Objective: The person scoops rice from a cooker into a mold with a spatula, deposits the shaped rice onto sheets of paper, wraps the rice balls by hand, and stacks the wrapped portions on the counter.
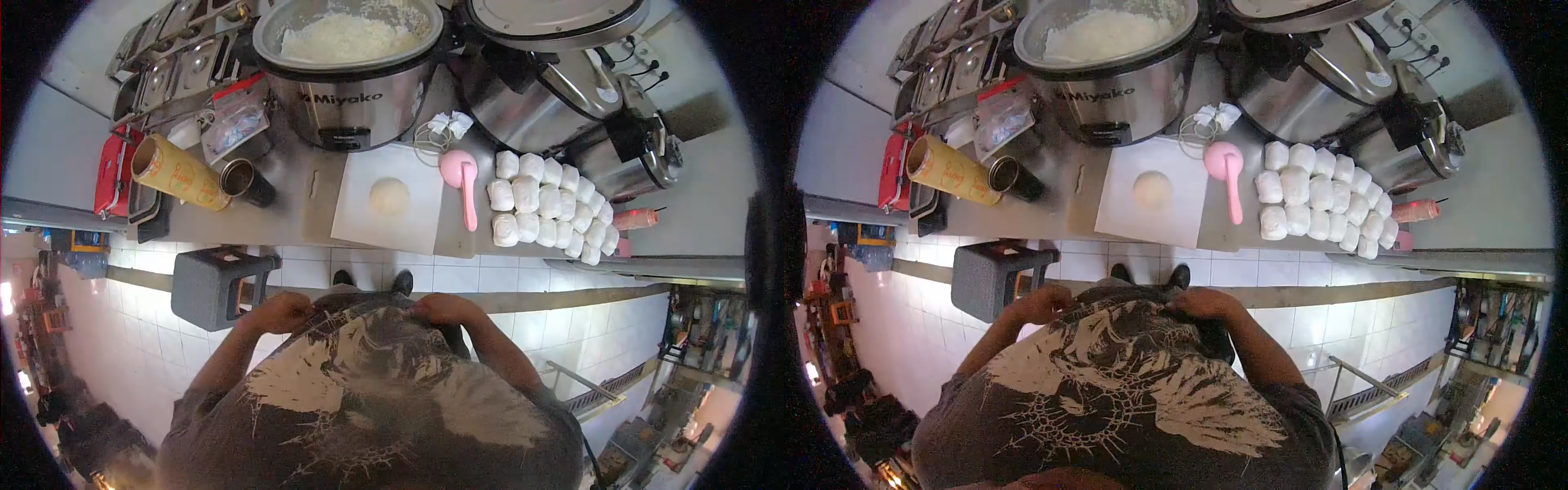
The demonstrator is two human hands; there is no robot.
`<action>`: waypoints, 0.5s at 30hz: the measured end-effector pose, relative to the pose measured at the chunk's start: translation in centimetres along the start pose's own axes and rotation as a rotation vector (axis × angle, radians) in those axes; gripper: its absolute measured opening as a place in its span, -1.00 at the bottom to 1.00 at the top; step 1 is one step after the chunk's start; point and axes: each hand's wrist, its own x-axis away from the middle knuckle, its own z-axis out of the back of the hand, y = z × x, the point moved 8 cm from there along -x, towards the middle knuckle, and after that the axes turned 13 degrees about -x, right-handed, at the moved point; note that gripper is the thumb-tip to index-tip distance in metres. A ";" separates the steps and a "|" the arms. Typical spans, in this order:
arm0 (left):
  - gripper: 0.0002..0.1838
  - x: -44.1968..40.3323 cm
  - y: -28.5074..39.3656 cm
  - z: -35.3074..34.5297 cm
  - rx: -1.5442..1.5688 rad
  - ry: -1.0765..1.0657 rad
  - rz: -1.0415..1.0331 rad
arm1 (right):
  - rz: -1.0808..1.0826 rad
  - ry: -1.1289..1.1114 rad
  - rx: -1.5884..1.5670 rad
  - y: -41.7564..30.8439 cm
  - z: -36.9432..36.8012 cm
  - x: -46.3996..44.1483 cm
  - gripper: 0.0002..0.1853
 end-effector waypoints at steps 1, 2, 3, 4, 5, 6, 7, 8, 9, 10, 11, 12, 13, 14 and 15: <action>-0.84 -1.1 0.5 0.3 0.042 -0.025 -0.077 | 0.044 0.026 0.063 1.8 -0.6 -0.6 -0.57; -0.84 -2.0 0.6 1.1 0.035 -0.021 -0.085 | 0.087 0.051 0.126 2.6 -0.7 -0.8 -0.58; -0.83 -2.8 0.7 0.9 0.009 -0.136 -0.102 | 0.008 0.028 0.075 2.6 -0.6 0.0 -0.60; -0.82 -3.3 0.9 0.6 -0.018 -0.252 -0.117 | 0.009 0.037 0.080 1.4 -0.4 0.9 -0.60; -0.82 -4.3 0.9 1.0 -0.027 -0.250 -0.120 | -0.043 0.097 -0.001 0.7 0.0 1.7 -0.61; -0.83 -5.4 0.7 0.7 -0.041 -0.302 -0.136 | -0.095 0.158 -0.084 0.7 0.2 2.2 -0.61; -0.84 -6.4 0.5 0.1 -0.056 -0.356 -0.152 | -0.091 0.169 -0.085 1.6 -0.1 2.1 -0.61; -0.84 -7.7 0.1 -0.7 -0.066 -0.358 -0.159 | -0.047 0.141 -0.041 2.8 -0.7 1.8 -0.61; -0.83 -8.8 -0.3 -2.2 -0.106 -0.415 -0.187 | -0.005 0.111 0.002 3.4 -1.2 1.8 -0.61; -0.83 -9.6 0.4 -2.9 -0.146 -0.472 -0.214 | -0.006 0.119 0.000 2.4 -1.2 2.7 -0.61; -0.83 -10.4 0.9 -3.0 -0.152 -0.473 -0.219 | -0.098 0.136 -0.119 2.0 -1.2 3.9 -0.60; -0.83 -10.9 2.2 -2.9 -0.168 -0.539 -0.195 | -0.188 0.151 -0.240 1.9 -1.3 4.8 -0.58; -0.82 -11.0 3.0 -2.7 -0.184 -0.604 -0.169 | -0.187 0.157 -0.241 3.3 -1.9 4.7 -0.58; -0.82 -11.1 3.7 -2.1 -0.188 -0.603 -0.172 | -0.010 0.182 -0.178 4.5 -2.4 4.6 -0.59; -0.82 -11.0 4.6 -1.8 -0.216 -0.638 -0.230 | 0.165 0.205 -0.110 2.6 -2.2 5.1 -0.60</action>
